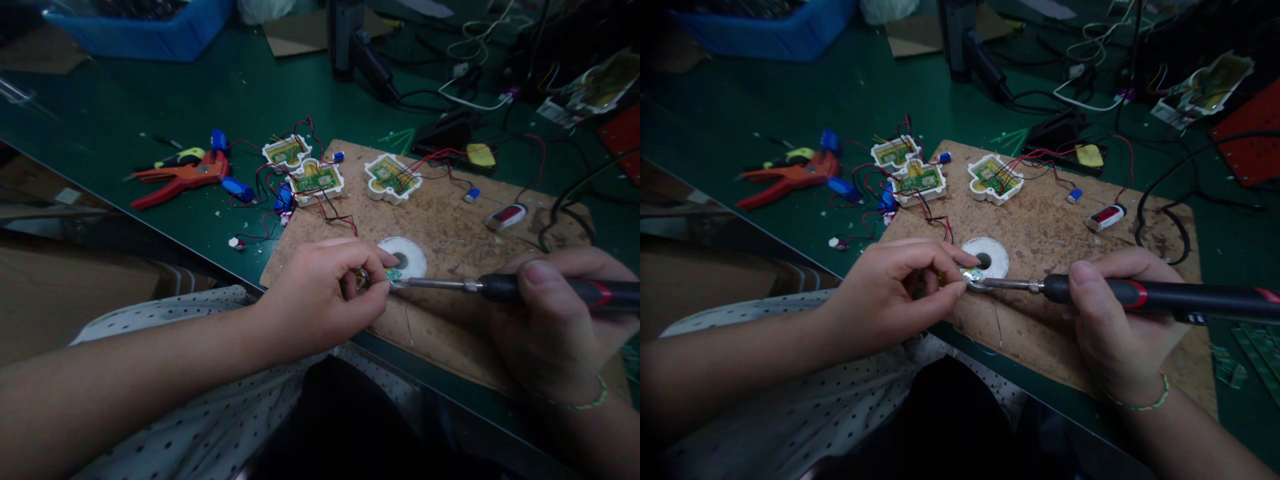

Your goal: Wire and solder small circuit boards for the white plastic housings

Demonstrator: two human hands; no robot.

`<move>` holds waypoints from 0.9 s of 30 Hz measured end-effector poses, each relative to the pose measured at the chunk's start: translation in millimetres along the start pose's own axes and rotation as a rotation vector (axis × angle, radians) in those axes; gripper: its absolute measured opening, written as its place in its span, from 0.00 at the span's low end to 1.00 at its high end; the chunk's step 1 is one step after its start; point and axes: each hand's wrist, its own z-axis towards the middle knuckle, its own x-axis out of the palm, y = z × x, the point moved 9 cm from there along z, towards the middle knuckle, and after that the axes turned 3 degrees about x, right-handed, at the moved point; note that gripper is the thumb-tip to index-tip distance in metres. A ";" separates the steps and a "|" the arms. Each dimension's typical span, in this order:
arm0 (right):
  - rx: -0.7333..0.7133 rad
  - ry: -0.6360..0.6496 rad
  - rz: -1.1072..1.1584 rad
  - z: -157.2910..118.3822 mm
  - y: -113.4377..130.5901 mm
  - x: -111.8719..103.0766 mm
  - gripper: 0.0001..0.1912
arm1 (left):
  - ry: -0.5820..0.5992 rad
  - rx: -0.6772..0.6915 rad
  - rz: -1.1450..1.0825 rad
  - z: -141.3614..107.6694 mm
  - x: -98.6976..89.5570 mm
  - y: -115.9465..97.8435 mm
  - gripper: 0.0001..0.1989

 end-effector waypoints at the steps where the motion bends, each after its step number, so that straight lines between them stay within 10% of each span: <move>1: -0.006 0.002 -0.003 -0.3 0.4 -0.1 0.07 | 0.002 -0.002 -0.001 0.0 0.1 0.2 0.04; 27: -0.048 0.051 -0.064 -2.7 3.8 -0.6 0.07 | -0.011 -0.003 0.014 0.5 -0.6 -0.6 0.03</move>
